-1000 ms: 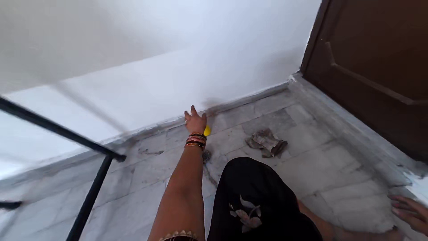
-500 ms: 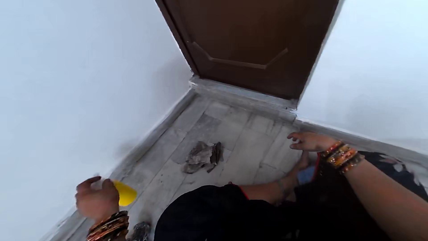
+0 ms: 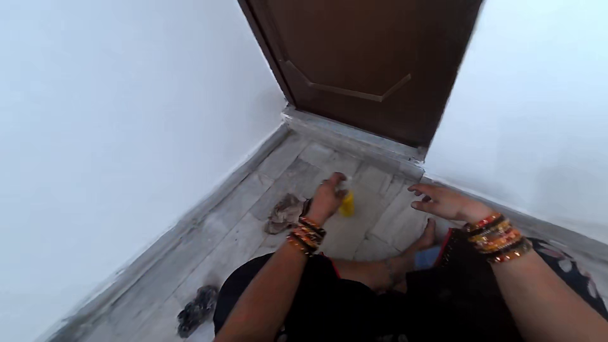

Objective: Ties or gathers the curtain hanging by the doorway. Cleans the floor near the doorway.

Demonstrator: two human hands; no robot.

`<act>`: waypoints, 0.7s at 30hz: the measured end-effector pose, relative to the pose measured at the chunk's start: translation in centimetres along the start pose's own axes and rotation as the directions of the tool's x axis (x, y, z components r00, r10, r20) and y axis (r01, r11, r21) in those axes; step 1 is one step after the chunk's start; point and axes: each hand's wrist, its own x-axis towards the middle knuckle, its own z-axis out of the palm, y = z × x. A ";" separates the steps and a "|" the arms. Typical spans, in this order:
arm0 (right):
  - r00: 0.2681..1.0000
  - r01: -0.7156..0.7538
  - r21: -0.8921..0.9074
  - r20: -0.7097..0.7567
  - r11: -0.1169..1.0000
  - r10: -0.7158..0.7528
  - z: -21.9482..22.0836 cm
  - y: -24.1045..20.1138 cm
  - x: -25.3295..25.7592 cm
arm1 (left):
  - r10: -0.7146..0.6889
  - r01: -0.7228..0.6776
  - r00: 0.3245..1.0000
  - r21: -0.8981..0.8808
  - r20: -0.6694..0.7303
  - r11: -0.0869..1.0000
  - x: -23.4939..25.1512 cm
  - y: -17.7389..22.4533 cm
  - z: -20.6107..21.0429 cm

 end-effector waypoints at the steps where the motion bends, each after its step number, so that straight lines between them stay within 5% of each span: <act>1: 1.000 0.011 -0.005 -0.001 1.000 -0.011 -0.1 -0.1 -0.3 | 0.007 -0.007 1.000 -0.029 -0.001 1.000 -0.3 0.8 1.5; 7: 0.998 0.060 -0.016 0.038 0.998 -0.059 -0.7 -1.7 -2.3 | 0.139 -0.163 0.964 -0.088 -0.228 0.983 1.1 -0.6 8.5; 12: 0.989 0.139 -0.012 0.059 0.990 -0.138 -0.5 -2.0 -2.4 | 0.147 -0.150 0.969 -0.002 -0.198 0.989 2.2 -2.7 11.1; 21: 0.989 0.061 -0.048 0.140 0.997 -0.053 1.3 -0.1 -0.5 | -0.054 0.013 0.969 -0.170 -0.241 0.985 4.1 -1.1 13.5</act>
